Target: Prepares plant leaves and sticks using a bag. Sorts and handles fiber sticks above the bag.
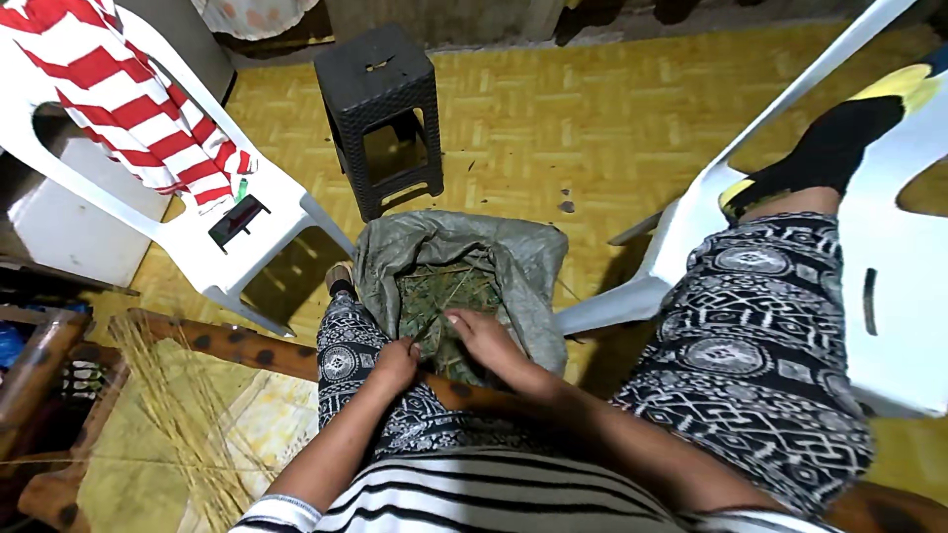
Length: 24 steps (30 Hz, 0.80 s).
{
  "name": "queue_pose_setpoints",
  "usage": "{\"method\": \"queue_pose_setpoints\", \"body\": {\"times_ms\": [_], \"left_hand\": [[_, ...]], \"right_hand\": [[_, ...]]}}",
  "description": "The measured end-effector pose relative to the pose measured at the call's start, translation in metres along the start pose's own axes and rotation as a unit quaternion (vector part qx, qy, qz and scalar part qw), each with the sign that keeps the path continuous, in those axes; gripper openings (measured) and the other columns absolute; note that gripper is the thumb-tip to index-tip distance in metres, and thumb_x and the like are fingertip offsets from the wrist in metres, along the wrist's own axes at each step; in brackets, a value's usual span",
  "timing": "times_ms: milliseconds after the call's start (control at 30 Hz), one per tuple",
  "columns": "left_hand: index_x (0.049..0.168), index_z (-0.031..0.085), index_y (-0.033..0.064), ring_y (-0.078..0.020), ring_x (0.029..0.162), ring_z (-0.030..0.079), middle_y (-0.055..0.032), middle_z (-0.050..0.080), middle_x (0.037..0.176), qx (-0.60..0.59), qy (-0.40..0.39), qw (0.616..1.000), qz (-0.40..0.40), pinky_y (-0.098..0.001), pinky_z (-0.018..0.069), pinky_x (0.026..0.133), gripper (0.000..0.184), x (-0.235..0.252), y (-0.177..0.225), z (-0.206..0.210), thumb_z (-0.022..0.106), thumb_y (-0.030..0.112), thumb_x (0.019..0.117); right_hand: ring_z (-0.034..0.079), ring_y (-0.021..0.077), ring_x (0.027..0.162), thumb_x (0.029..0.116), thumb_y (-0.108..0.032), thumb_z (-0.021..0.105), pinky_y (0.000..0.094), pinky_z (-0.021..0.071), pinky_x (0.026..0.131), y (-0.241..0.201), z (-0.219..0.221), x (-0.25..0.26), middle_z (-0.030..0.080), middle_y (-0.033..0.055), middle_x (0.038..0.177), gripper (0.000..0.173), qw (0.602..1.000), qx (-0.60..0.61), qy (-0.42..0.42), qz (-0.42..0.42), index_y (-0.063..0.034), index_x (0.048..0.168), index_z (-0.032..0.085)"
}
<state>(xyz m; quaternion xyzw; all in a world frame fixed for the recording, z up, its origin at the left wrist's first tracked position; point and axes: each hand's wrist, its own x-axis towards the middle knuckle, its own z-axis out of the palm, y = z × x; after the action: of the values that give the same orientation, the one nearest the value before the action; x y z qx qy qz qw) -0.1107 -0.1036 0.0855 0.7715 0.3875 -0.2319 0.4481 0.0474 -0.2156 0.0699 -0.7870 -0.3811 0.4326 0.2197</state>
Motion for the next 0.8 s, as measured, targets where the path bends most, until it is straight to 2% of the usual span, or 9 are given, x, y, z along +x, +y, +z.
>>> {"method": "queue_pose_setpoints", "body": {"times_ms": [133,433,567,633,700,800], "left_hand": [[0.136,0.058,-0.0047,-0.0390,0.126,0.060,-0.0278,0.062,0.131,0.021,0.007,1.000,-0.011,-0.0550,0.0428,0.110,0.043,0.005,0.009,0.000,0.034,0.023,0.1135],[0.134,0.059,-0.0058,-0.0388,0.123,0.061,-0.0284,0.063,0.127,0.028,0.002,1.000,-0.008,-0.0534,0.0440,0.108,0.042,0.003,0.011,-0.001,0.034,0.022,0.1136],[0.132,0.060,-0.0056,-0.0386,0.121,0.062,-0.0282,0.064,0.126,0.036,0.004,0.999,-0.008,-0.0533,0.0447,0.107,0.041,0.005,0.005,0.003,0.035,0.021,0.1133],[0.136,0.059,-0.0045,-0.0394,0.124,0.061,-0.0282,0.064,0.129,0.034,0.004,0.999,-0.012,-0.0539,0.0440,0.109,0.042,0.005,0.003,0.004,0.035,0.021,0.1132],[0.138,0.058,-0.0034,-0.0395,0.126,0.060,-0.0278,0.063,0.130,0.036,0.013,0.999,-0.012,-0.0548,0.0436,0.109,0.042,0.006,0.002,0.004,0.035,0.022,0.1132],[0.142,0.055,-0.0016,-0.0384,0.130,0.058,-0.0261,0.061,0.136,0.046,0.026,0.999,-0.010,-0.0547,0.0429,0.112,0.043,0.009,0.005,0.006,0.035,0.022,0.1130]], "right_hand": [[0.057,0.0382,0.134,0.1133,-0.034,0.032,0.0576,0.0405,0.113,-0.013,0.018,-0.018,0.060,0.0204,0.142,0.048,0.992,-0.111,-0.022,-0.062,-0.0084,0.148,0.055],[0.054,0.0415,0.135,0.1133,-0.037,0.031,0.0595,0.0374,0.113,0.003,0.012,0.002,0.058,0.0229,0.143,0.051,0.980,-0.199,0.020,-0.007,-0.0070,0.149,0.052],[0.054,0.0411,0.134,0.1133,-0.035,0.032,0.0596,0.0387,0.112,0.015,0.003,0.012,0.058,0.0225,0.143,0.048,0.977,-0.198,0.056,0.047,-0.0089,0.148,0.054],[0.055,0.0423,0.134,0.1136,-0.035,0.032,0.0610,0.0394,0.111,0.020,-0.007,0.015,0.057,0.0240,0.143,0.049,0.978,-0.183,0.070,0.078,-0.0072,0.148,0.053],[0.054,0.0420,0.135,0.1137,-0.036,0.031,0.0605,0.0398,0.111,0.020,-0.013,0.013,0.056,0.0236,0.145,0.050,0.982,-0.165,0.062,0.070,-0.0067,0.149,0.052],[0.058,0.0392,0.133,0.1138,-0.035,0.031,0.0595,0.0439,0.109,0.009,-0.008,0.002,0.058,0.0197,0.145,0.048,0.990,-0.142,0.012,0.011,-0.0098,0.148,0.055]]}}
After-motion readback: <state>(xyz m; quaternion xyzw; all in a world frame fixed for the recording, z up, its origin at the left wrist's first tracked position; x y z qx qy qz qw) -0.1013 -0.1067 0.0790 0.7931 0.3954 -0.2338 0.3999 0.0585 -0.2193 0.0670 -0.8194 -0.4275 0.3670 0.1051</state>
